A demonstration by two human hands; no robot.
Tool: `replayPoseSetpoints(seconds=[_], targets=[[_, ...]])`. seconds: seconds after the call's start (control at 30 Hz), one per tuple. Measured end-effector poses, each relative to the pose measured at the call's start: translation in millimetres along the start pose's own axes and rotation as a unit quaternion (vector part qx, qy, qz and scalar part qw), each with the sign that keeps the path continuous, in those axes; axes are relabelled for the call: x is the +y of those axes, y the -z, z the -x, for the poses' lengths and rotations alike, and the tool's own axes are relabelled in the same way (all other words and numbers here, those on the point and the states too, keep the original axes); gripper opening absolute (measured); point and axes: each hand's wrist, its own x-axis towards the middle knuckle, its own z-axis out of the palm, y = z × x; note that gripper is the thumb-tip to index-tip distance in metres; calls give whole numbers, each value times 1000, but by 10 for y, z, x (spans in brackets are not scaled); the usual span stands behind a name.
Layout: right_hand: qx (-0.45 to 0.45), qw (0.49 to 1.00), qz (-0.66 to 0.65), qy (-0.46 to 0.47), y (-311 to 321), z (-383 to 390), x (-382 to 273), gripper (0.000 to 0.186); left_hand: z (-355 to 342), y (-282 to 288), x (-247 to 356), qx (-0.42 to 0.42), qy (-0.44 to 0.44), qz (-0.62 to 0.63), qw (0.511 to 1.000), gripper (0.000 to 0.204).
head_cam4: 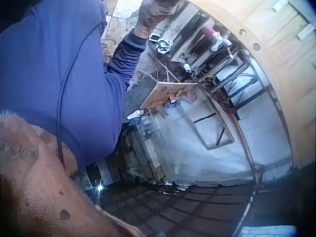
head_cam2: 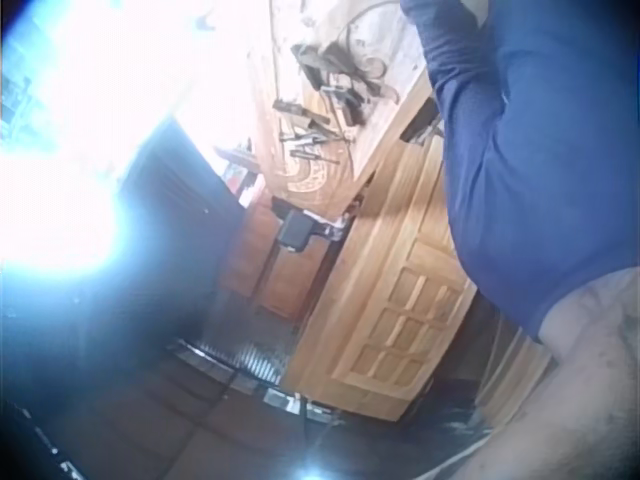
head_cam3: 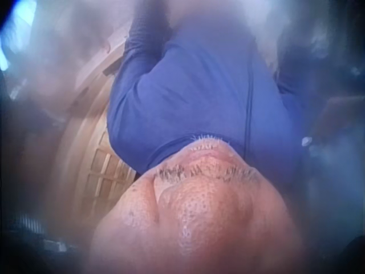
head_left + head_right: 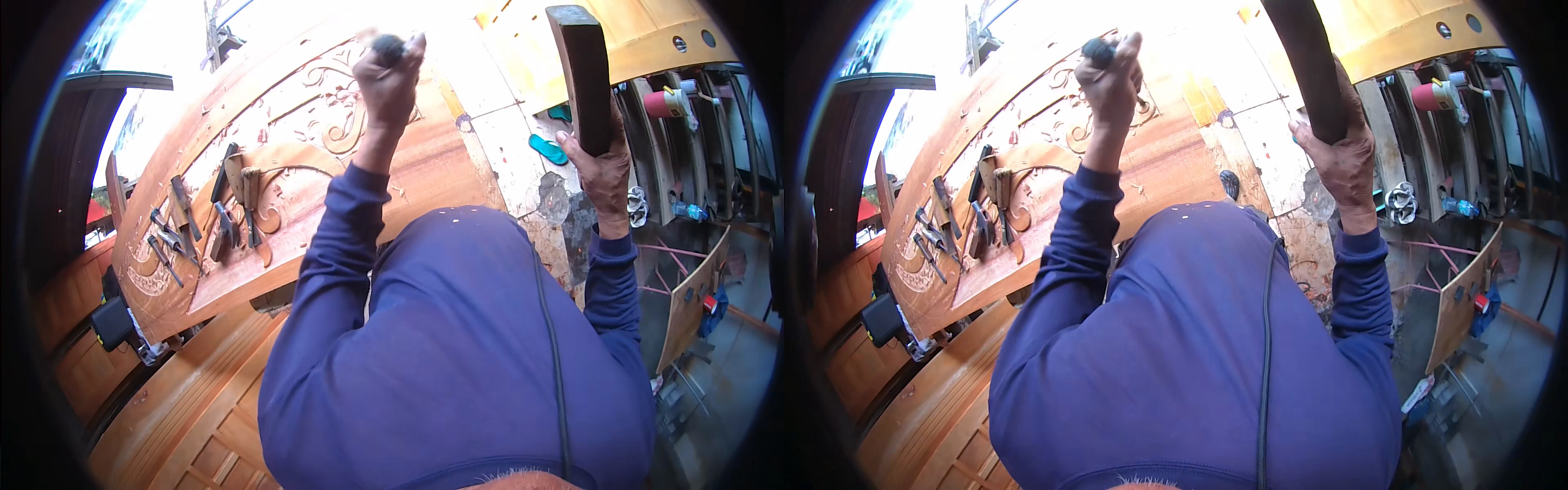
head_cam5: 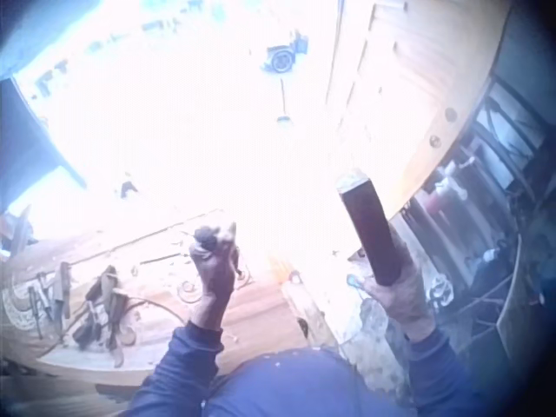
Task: The person carves decorative floral patterns into a large wooden board using a chisel and a wooden mallet.
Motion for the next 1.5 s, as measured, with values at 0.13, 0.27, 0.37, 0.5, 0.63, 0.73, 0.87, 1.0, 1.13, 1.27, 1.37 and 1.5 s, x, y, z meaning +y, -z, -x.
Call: replayPoseSetpoints(seconds=[0.13, 0.27, 0.37, 0.5, 0.63, 0.73, 0.87, 1.0, 1.13, 1.27, 1.37, 1.5], targets=[[17, 997, 38, 60, 15, 101, -113, 79, -234, 114, 235, 99, -5, 123, 987, 45], [44, 999, 4, 12, 52, 232, -106, 76, -237, 194, 275, -39, 56, 96, 993, 36], [60, 998, 18, -21, 69, 261, -122, 76, -215, 239, 226, -86, 110, 151, 979, 33], [67, 997, 41, -3, 28, 244, -169, 76, -203, 218, 181, -89, 115, 158, 977, 35], [59, 997, 38, 9, 18, 235, -174, 75, -197, 208, 188, -103, 107, 146, 978, 37], [60, 998, 34, 6, 15, 234, -187, 75, -210, 222, 197, -114, 117, 154, 974, 36], [78, 996, 33, -1, -33, 207, -262, 72, -240, 238, 191, -147, 118, 109, 976, 37], [52, 993, 95, 41, 18, 107, -390, 65, -210, 200, 166, -141, 136, 101, 975, 37], [54, 981, 152, 110, 26, -152, -662, 42, -43, 156, 149, -160, 91, 61, 981, 34], [127, 883, 237, 385, -148, -464, -684, 39, 19, 105, 165, -170, 90, 0, 981, 33], [-81, 921, 129, 358, -544, -651, -643, 73, -27, 188, 77, -201, 101, 40, 974, 30], [-23, 825, 380, 417, -575, -734, -716, 86, -88, 277, 27, -204, 138, 66, 967, 19]])
